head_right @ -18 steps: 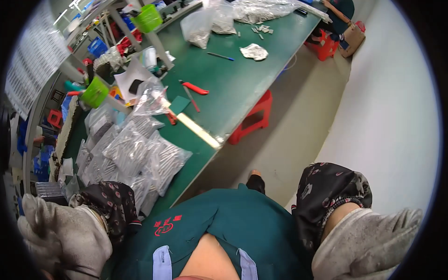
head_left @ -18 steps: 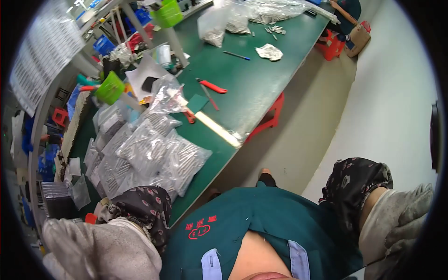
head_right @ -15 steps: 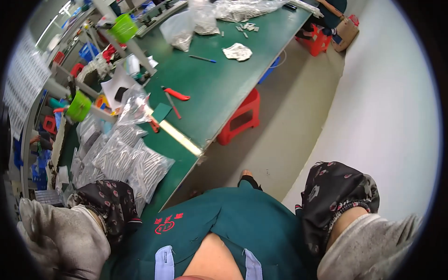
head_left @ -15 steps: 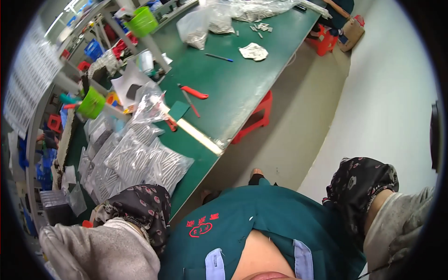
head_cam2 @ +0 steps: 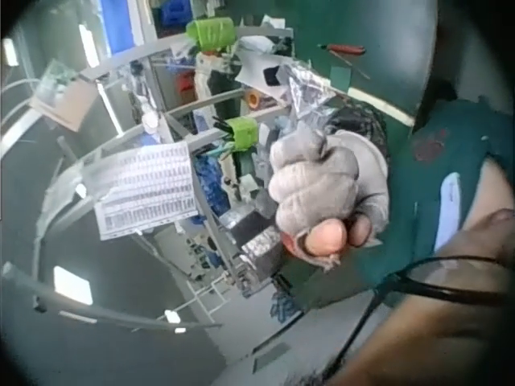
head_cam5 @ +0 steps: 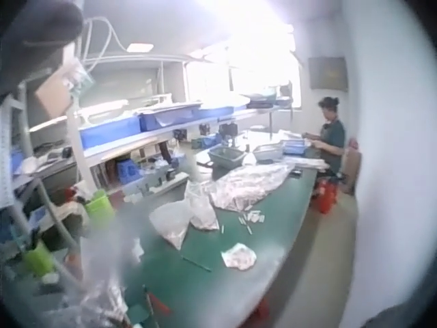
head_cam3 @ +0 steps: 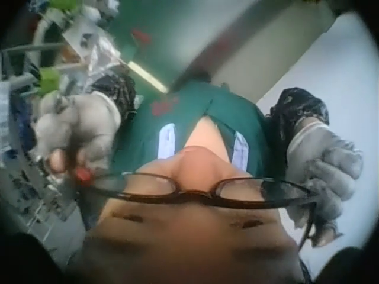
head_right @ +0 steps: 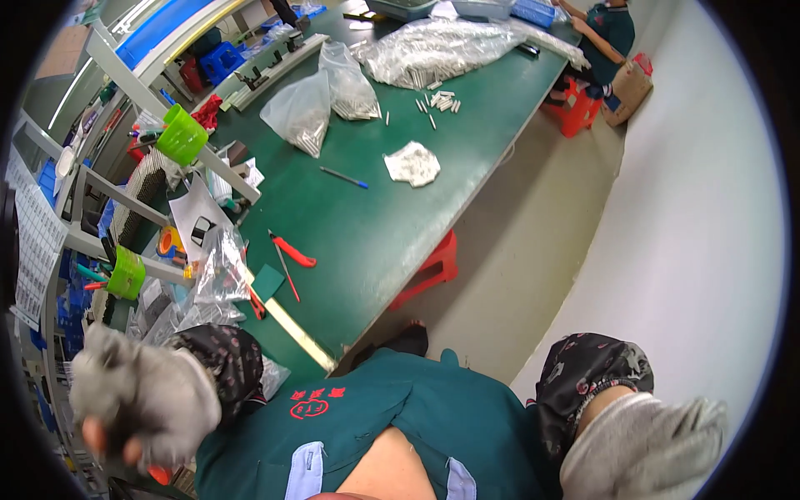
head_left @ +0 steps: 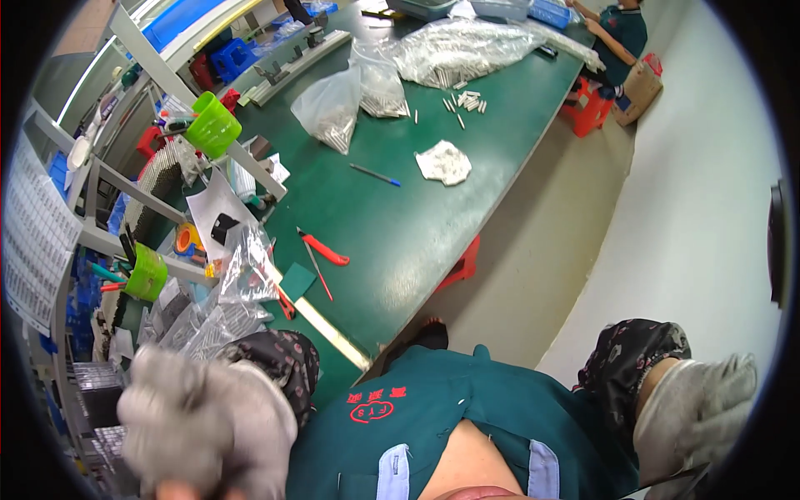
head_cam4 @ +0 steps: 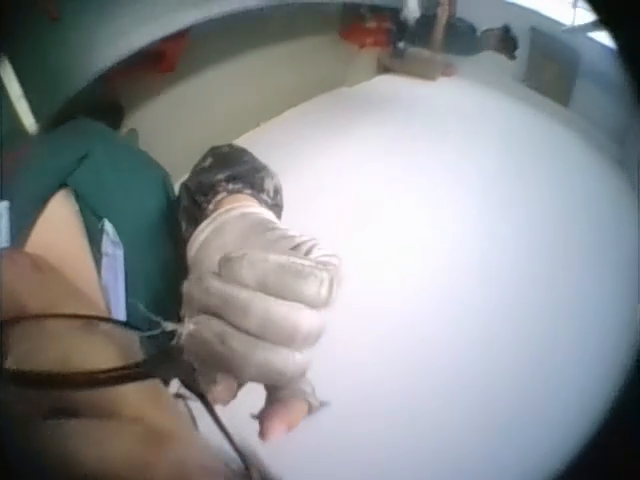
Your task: Sorting and packing small cylindrical metal pins into plastic bags at a production workstation.
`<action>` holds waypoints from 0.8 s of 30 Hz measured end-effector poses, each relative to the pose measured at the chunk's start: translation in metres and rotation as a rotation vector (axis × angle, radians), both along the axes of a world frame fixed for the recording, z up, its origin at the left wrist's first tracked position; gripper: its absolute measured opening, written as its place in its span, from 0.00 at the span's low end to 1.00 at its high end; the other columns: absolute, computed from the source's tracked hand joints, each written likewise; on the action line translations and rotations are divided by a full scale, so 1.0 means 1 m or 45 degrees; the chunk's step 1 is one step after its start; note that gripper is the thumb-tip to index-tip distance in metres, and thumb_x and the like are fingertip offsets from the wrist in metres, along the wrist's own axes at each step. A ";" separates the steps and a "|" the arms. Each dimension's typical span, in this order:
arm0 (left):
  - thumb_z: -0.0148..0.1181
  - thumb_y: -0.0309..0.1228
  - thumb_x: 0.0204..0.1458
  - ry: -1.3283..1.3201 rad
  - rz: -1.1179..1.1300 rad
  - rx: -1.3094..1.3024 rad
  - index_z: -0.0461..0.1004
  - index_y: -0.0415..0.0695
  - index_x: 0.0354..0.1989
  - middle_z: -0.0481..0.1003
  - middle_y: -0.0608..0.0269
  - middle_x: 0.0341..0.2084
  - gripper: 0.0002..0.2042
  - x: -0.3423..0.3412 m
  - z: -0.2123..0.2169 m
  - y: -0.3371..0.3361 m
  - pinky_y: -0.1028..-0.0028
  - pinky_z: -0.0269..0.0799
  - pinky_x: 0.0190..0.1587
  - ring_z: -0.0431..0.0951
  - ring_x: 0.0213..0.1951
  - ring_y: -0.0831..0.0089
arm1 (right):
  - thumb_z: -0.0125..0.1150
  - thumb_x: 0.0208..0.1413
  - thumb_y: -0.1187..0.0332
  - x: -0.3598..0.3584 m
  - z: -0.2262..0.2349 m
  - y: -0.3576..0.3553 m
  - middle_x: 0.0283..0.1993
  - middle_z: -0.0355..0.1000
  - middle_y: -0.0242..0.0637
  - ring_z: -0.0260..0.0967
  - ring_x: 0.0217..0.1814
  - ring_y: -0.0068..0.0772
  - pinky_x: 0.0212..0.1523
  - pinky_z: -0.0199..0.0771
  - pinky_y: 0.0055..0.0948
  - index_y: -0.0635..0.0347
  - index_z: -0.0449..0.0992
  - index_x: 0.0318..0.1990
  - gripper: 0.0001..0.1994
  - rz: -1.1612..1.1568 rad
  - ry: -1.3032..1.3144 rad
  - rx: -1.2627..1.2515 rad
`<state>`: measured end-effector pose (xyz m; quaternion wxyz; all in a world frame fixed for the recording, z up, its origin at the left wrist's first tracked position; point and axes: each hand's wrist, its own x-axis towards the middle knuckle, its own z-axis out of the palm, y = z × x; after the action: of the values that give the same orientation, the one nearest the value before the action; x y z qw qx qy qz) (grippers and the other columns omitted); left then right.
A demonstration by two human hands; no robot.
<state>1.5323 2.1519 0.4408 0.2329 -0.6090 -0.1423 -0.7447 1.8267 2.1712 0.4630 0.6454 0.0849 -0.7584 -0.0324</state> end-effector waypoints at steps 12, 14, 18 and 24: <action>0.54 0.18 0.43 -0.076 0.347 -1.779 0.71 0.38 0.34 0.72 0.61 0.28 0.08 -0.021 -0.200 0.144 0.76 0.69 0.37 0.74 0.32 0.72 | 0.54 0.40 0.78 -0.038 -0.139 0.213 0.11 0.62 0.39 0.65 0.14 0.37 0.18 0.66 0.31 0.62 0.71 0.24 0.02 -0.603 -0.778 -1.228; 0.55 0.19 0.42 -0.131 0.406 -1.784 0.71 0.39 0.34 0.72 0.60 0.27 0.09 -0.017 -0.218 0.160 0.75 0.70 0.35 0.74 0.30 0.70 | 0.54 0.42 0.76 -0.041 -0.160 0.242 0.12 0.63 0.40 0.66 0.16 0.39 0.19 0.66 0.34 0.60 0.71 0.24 0.00 -0.535 -0.896 -1.212; 0.54 0.20 0.42 -0.241 0.553 -1.832 0.71 0.40 0.34 0.72 0.59 0.26 0.09 0.003 -0.227 0.198 0.72 0.70 0.33 0.74 0.28 0.67 | 0.54 0.41 0.77 -0.044 -0.175 0.316 0.14 0.64 0.39 0.65 0.16 0.40 0.21 0.66 0.33 0.61 0.70 0.24 0.01 -0.317 -1.093 -1.147; 0.51 0.22 0.43 -0.170 0.851 -1.591 0.64 0.47 0.51 0.72 0.59 0.25 0.22 0.024 -0.204 0.294 0.68 0.70 0.34 0.73 0.28 0.64 | 0.52 0.44 0.75 -0.063 -0.168 0.432 0.16 0.67 0.40 0.67 0.17 0.41 0.20 0.67 0.32 0.59 0.71 0.27 0.02 0.012 -1.247 -0.969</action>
<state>1.5559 2.4459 0.2366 0.0470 -0.5054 -0.7358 -0.4483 1.7633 2.6037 0.2953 0.2075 -0.1428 -0.9246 0.2858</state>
